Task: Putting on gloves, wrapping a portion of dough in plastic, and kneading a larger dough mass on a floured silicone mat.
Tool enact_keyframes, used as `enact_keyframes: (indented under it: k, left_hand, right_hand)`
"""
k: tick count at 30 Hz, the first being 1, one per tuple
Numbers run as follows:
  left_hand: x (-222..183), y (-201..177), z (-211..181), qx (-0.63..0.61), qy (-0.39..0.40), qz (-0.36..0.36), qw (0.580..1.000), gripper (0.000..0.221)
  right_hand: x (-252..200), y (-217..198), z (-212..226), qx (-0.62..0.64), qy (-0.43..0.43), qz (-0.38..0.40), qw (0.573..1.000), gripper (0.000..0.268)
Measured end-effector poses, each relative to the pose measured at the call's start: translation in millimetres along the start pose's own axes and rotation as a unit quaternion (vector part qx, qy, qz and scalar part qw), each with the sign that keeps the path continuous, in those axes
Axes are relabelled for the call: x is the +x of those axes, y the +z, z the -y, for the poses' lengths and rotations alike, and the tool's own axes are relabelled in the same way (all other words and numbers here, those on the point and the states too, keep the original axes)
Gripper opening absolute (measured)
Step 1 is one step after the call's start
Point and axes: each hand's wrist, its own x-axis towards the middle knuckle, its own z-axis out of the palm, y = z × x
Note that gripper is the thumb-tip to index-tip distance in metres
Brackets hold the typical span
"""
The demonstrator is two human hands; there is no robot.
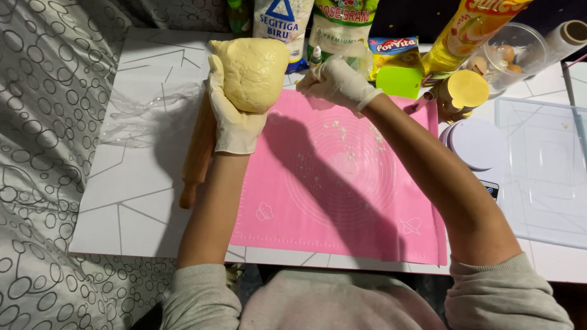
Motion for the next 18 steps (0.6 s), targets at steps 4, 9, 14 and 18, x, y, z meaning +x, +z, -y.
enact_keyframes:
  k: [4,9,14,18]
  left_hand:
    - [-5.4,5.6,-8.4,0.018,0.061,0.022,0.998,0.048]
    - [4.8,-6.3,-6.8,-0.014,0.049,0.042,0.998,0.045]
    - [-13.9,0.0,-1.0,0.083,0.111,0.083,0.987,0.045]
    - [-8.2,4.6,5.4,0.019,0.020,0.009,1.000,0.048]
  right_hand:
    - [3.2,-18.4,65.2,0.133,0.206,0.075,0.967,0.019]
    - [-23.2,4.1,54.6,0.223,0.221,0.108,0.943,0.022]
    - [-93.4,22.1,77.4,0.241,0.118,0.151,0.951,0.020]
    - [-157.5,42.3,47.7,0.226,0.068,0.137,0.962,0.020]
